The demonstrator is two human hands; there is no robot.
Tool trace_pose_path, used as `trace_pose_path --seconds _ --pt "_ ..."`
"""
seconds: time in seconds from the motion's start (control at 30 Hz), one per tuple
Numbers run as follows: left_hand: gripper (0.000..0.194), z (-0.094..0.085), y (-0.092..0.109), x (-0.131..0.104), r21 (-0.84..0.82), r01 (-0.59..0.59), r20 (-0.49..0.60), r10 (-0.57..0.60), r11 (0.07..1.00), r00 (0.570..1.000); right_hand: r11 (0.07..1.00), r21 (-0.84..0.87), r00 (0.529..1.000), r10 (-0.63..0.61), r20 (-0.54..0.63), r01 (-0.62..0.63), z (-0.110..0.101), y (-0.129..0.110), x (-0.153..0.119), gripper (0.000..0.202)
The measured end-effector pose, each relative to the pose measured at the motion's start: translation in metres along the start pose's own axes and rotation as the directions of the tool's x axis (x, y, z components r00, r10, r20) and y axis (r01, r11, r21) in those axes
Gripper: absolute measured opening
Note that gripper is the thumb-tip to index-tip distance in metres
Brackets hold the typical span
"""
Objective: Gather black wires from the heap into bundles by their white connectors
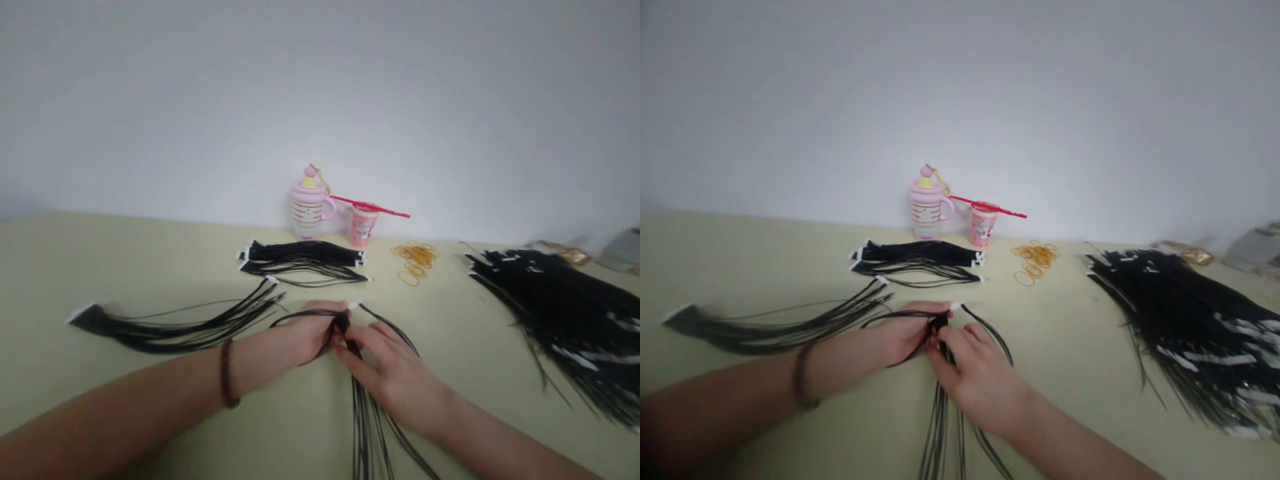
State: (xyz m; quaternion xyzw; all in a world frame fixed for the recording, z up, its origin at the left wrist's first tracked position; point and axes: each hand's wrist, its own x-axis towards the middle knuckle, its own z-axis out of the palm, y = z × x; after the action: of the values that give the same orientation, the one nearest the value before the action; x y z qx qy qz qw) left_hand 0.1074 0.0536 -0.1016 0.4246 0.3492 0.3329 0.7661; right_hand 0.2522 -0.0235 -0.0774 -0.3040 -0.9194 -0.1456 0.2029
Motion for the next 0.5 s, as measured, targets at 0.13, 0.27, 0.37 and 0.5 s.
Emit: trace_pose_path --seconds 0.13,0.27,0.37,0.5 --pt "0.015 -0.012 0.009 -0.011 -0.095 0.026 -0.018 -0.028 0.995 0.999 0.972 0.201 0.992 0.126 0.004 -0.124 0.006 0.012 -0.008 0.020" --pt "0.019 -0.017 0.018 -0.021 0.034 0.080 -0.031 -0.079 0.996 0.996 0.899 0.380 0.975 0.214 0.054 -0.218 0.000 0.017 -0.007 0.018" --pt "0.023 -0.015 0.018 -0.021 0.190 0.113 -0.098 -0.096 0.975 0.991 0.887 0.384 0.966 0.234 0.110 -0.258 -0.010 0.017 -0.001 0.022" --pt "0.025 -0.009 0.018 -0.022 0.302 0.143 -0.213 -0.079 0.943 0.974 0.929 0.295 0.974 0.224 0.029 -0.222 -0.010 0.013 0.001 0.024"
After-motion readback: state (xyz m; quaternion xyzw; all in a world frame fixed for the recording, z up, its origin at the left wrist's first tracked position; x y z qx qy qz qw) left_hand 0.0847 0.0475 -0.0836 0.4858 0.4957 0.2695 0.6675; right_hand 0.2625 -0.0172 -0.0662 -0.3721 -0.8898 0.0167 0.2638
